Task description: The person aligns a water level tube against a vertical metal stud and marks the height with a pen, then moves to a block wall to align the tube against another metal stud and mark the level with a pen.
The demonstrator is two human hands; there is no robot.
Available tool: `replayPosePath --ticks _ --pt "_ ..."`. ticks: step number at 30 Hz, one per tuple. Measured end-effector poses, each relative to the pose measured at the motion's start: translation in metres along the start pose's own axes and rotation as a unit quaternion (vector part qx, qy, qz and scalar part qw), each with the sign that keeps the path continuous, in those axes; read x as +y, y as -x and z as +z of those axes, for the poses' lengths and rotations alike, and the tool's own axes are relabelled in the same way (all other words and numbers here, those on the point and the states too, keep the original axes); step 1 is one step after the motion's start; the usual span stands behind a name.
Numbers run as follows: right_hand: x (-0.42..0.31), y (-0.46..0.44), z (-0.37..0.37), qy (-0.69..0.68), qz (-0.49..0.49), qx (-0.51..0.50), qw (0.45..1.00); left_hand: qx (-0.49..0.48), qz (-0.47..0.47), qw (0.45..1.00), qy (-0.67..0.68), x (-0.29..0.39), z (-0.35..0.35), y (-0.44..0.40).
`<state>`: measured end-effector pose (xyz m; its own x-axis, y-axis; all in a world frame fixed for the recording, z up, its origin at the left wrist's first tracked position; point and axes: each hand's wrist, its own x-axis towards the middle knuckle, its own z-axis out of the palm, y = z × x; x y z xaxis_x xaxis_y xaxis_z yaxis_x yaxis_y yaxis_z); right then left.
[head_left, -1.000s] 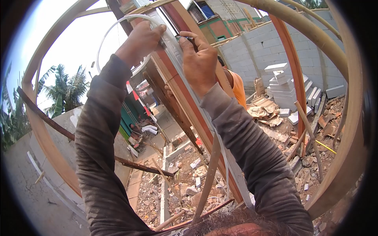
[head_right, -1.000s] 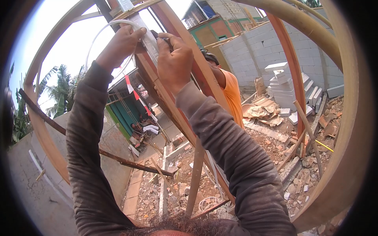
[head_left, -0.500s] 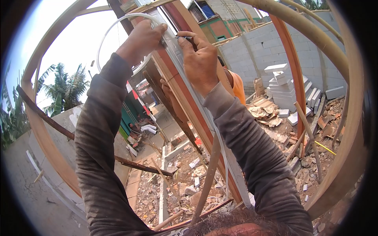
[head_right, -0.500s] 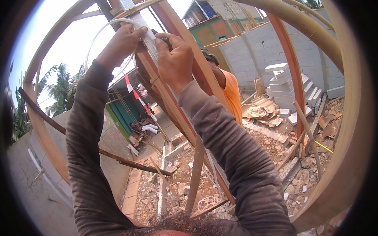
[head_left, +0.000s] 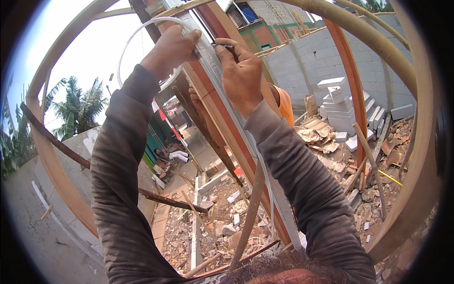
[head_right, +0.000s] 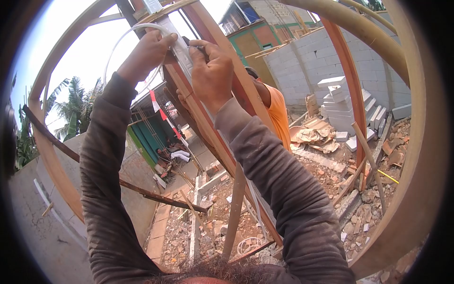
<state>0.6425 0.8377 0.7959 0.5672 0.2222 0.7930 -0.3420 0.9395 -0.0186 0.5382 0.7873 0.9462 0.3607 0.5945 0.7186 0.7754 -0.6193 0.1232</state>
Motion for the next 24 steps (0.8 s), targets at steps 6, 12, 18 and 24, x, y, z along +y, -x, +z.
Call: replayPosePath --ticks 6,12,18,24 --pt "-0.004 0.001 0.001 0.003 0.010 -0.008 1.000 -0.013 0.053 0.997 -0.047 0.007 0.000 0.007" --pt "-0.006 0.000 0.001 0.009 0.013 -0.012 1.000 0.016 0.006 0.999 -0.031 0.012 0.005 0.012" --pt "-0.005 0.000 0.003 0.030 0.002 -0.002 1.000 0.026 0.007 1.000 0.000 0.013 0.007 0.012" --pt "0.004 -0.002 0.007 0.090 -0.057 0.020 0.994 0.032 0.014 0.999 -0.012 0.008 0.007 0.010"
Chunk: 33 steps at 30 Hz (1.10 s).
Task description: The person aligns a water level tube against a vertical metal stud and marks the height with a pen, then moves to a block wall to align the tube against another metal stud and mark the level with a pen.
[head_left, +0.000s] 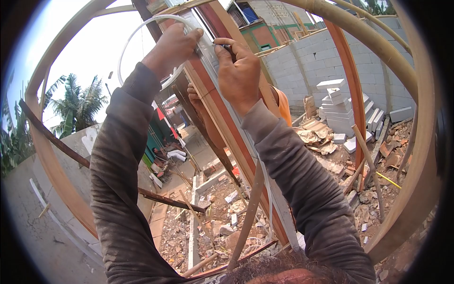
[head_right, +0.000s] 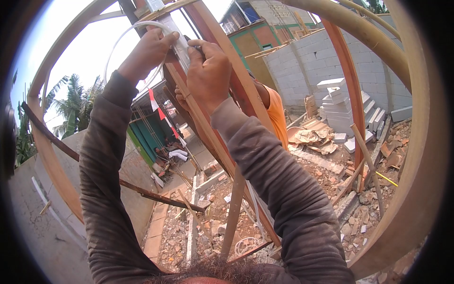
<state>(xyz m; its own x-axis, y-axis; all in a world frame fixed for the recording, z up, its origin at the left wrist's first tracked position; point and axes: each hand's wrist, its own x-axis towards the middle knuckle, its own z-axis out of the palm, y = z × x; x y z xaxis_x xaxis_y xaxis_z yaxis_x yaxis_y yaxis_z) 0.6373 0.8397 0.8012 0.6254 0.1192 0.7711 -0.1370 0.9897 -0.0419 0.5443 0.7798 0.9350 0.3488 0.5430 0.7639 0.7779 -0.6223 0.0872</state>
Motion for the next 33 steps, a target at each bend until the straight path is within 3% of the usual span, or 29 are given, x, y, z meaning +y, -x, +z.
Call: replayPosePath --ticks 3,6,7,9,11,15,17,18,21,33 --pt "0.000 0.002 0.002 0.023 -0.014 0.009 1.000 0.009 0.063 0.995 -0.077 0.001 -0.001 0.002" --pt "0.002 0.001 0.002 0.019 0.021 0.030 0.999 0.000 0.009 1.000 -0.015 0.000 0.000 0.000" --pt "0.004 0.001 0.001 0.005 0.059 0.045 0.997 0.000 0.084 0.995 -0.058 -0.008 -0.001 -0.002" --pt "0.003 0.001 0.000 -0.015 0.045 0.042 0.998 0.002 0.158 0.982 -0.100 -0.004 -0.002 0.000" --pt "0.001 0.001 -0.002 -0.034 0.032 0.040 0.998 -0.010 0.008 1.000 0.015 0.004 0.000 0.001" --pt "-0.006 0.004 -0.004 -0.078 0.060 0.008 0.995 -0.014 0.009 1.000 0.001 0.000 -0.003 -0.003" --pt "-0.006 0.004 -0.004 -0.068 0.063 -0.004 0.996 -0.023 0.077 0.991 -0.104 -0.017 -0.006 -0.016" --pt "-0.005 0.003 -0.003 -0.061 0.049 -0.003 0.997 -0.023 0.077 0.991 -0.104 -0.029 -0.008 -0.024" --pt "-0.003 0.003 -0.002 -0.048 0.040 -0.002 0.998 -0.040 0.190 0.970 -0.149 -0.040 -0.010 -0.032" --pt "-0.005 0.004 0.000 -0.021 0.018 -0.006 1.000 -0.049 0.167 0.974 -0.142 -0.038 -0.011 -0.030"
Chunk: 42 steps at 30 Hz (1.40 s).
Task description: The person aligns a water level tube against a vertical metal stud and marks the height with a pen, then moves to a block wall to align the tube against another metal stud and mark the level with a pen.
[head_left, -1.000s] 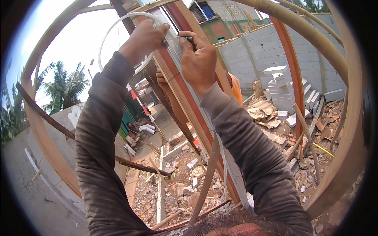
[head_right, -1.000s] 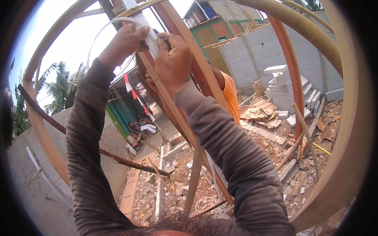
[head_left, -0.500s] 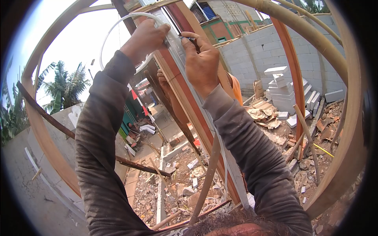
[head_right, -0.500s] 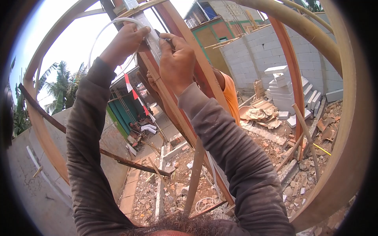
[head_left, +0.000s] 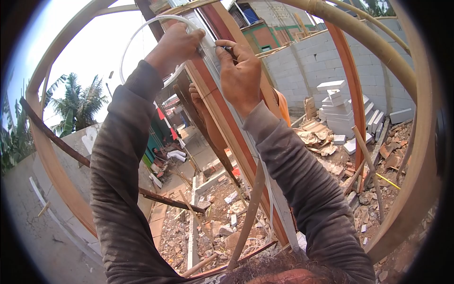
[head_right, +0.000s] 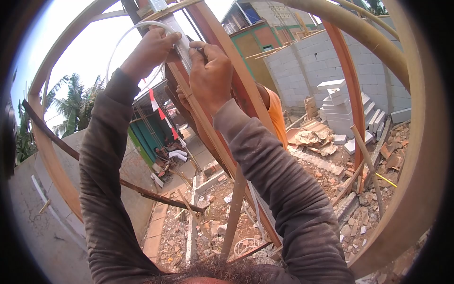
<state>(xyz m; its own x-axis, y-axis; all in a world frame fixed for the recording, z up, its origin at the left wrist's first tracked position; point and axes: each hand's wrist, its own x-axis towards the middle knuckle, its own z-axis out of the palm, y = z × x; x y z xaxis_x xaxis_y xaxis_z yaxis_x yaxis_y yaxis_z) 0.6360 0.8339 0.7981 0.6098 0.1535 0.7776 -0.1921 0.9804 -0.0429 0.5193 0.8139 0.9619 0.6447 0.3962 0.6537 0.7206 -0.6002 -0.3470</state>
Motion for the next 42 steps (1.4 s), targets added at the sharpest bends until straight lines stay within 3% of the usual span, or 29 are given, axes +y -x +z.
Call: replayPosePath --ticks 3,9,12,15,17,18,23,27,28,29,30,31,33,35,39,41,42 --pt "0.001 -0.001 0.000 -0.014 0.006 0.007 1.000 0.003 0.005 1.000 0.022 -0.001 0.001 0.001" --pt "0.000 -0.001 0.001 -0.010 0.020 0.005 1.000 -0.014 0.071 0.995 -0.068 -0.022 0.000 -0.008" --pt "-0.001 0.000 -0.001 -0.010 0.028 0.002 1.000 0.002 0.043 0.997 -0.067 -0.025 0.003 -0.010" --pt "-0.004 -0.001 -0.005 -0.020 0.036 -0.012 0.999 0.010 0.094 0.991 -0.092 -0.004 -0.003 -0.003" --pt "-0.001 -0.005 -0.007 -0.030 0.038 -0.023 0.999 0.006 0.170 0.913 -0.371 0.026 -0.013 0.009" --pt "0.003 -0.008 -0.007 -0.050 0.035 -0.010 0.998 0.007 0.168 0.913 -0.371 0.026 -0.012 0.009" --pt "0.006 -0.009 -0.007 -0.072 0.025 -0.013 0.997 0.007 0.193 0.932 -0.305 0.015 -0.013 0.011" --pt "0.001 -0.004 -0.005 -0.039 0.008 -0.008 0.999 0.006 0.160 0.940 -0.300 0.019 -0.009 0.010" --pt "0.000 -0.004 -0.005 -0.034 0.003 -0.010 0.999 0.007 -0.001 0.999 -0.043 0.023 -0.006 0.006" --pt "-0.002 -0.004 -0.006 -0.033 0.004 -0.013 0.999 0.008 -0.161 0.962 0.220 0.026 -0.005 0.005" --pt "-0.005 -0.005 -0.006 -0.026 0.008 -0.019 0.999 0.010 -0.163 0.961 0.222 0.014 -0.003 0.003" --pt "-0.005 -0.005 -0.007 -0.019 0.012 -0.025 0.999 0.018 -0.048 0.994 0.097 -0.004 0.000 -0.003" --pt "-0.003 -0.005 -0.006 -0.009 -0.003 -0.027 1.000 0.027 0.066 0.997 -0.029 0.005 -0.002 0.003" --pt "-0.002 -0.006 -0.006 0.000 -0.018 -0.030 0.999 0.006 0.091 0.992 -0.087 0.018 -0.007 0.011" --pt "0.004 -0.006 -0.005 0.033 -0.035 -0.019 0.999 0.022 0.030 0.997 0.060 0.007 0.001 0.003" --pt "0.004 -0.006 -0.004 0.047 -0.051 -0.005 0.998 0.035 -0.140 0.962 0.232 0.029 -0.001 0.010" --pt "0.002 -0.005 -0.004 0.043 -0.040 -0.005 0.998 0.036 -0.141 0.962 0.233 0.021 -0.003 0.009"
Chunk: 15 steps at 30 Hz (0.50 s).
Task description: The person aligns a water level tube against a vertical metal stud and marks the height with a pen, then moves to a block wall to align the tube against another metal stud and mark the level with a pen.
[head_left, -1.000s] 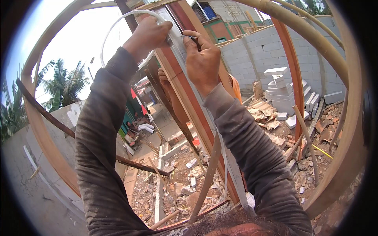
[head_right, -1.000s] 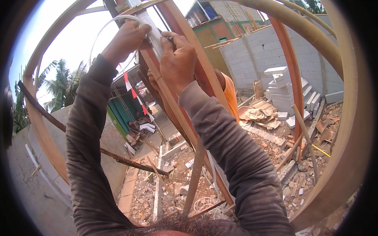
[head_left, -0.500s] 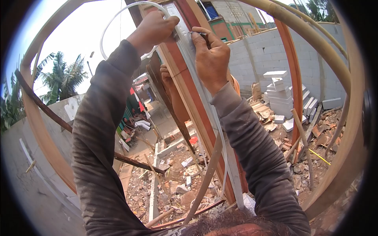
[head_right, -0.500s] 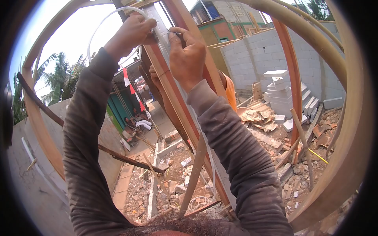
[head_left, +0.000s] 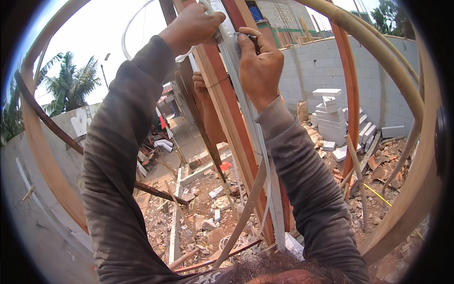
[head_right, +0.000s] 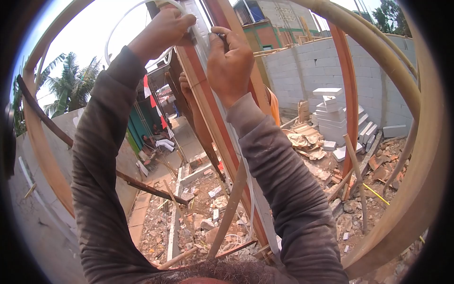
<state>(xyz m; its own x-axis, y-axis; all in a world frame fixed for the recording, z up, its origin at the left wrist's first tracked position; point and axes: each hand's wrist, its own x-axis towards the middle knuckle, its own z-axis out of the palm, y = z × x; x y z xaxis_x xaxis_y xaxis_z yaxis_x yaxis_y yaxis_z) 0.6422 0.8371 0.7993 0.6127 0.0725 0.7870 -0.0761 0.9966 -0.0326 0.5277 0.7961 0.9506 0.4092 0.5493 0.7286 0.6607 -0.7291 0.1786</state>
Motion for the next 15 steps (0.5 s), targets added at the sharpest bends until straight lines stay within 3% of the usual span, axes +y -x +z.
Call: replayPosePath --ticks 1,2,3,4,5,6,7,8,9,11,15 --pt "-0.002 0.000 0.000 -0.004 0.010 -0.001 1.000 -0.027 0.140 0.970 -0.195 -0.009 -0.009 -0.007" --pt "0.000 0.001 0.000 -0.004 0.010 -0.002 1.000 -0.053 0.272 0.883 -0.378 -0.004 -0.011 -0.003" --pt "0.002 0.002 -0.001 -0.013 0.003 0.005 1.000 -0.052 0.271 0.884 -0.377 -0.001 -0.004 0.000" --pt "0.003 0.002 -0.001 -0.024 -0.005 0.010 1.000 -0.008 0.160 0.973 -0.169 0.003 0.008 0.003" --pt "0.003 0.001 0.000 -0.023 -0.006 0.007 1.000 0.036 0.039 0.997 0.051 0.008 0.014 0.008" --pt "0.003 0.002 0.000 -0.038 0.002 -0.003 0.999 0.037 0.038 0.997 0.053 0.003 0.009 0.003" --pt "0.003 0.002 0.000 -0.053 0.010 -0.013 0.998 -0.009 0.226 0.895 -0.385 -0.003 -0.001 -0.006" --pt "0.002 0.001 -0.001 -0.052 0.009 -0.015 0.998 -0.053 0.359 0.579 -0.731 -0.003 -0.006 -0.009" --pt "0.000 0.001 -0.002 -0.044 0.017 -0.024 0.999 -0.052 0.357 0.580 -0.730 -0.006 -0.007 -0.009" --pt "-0.001 0.000 -0.002 -0.035 0.025 -0.034 0.998 -0.037 0.380 0.523 -0.762 -0.009 -0.006 -0.010" --pt "0.001 0.000 -0.002 0.029 -0.007 -0.021 0.999 -0.055 0.342 0.519 -0.781 -0.015 -0.003 -0.015"
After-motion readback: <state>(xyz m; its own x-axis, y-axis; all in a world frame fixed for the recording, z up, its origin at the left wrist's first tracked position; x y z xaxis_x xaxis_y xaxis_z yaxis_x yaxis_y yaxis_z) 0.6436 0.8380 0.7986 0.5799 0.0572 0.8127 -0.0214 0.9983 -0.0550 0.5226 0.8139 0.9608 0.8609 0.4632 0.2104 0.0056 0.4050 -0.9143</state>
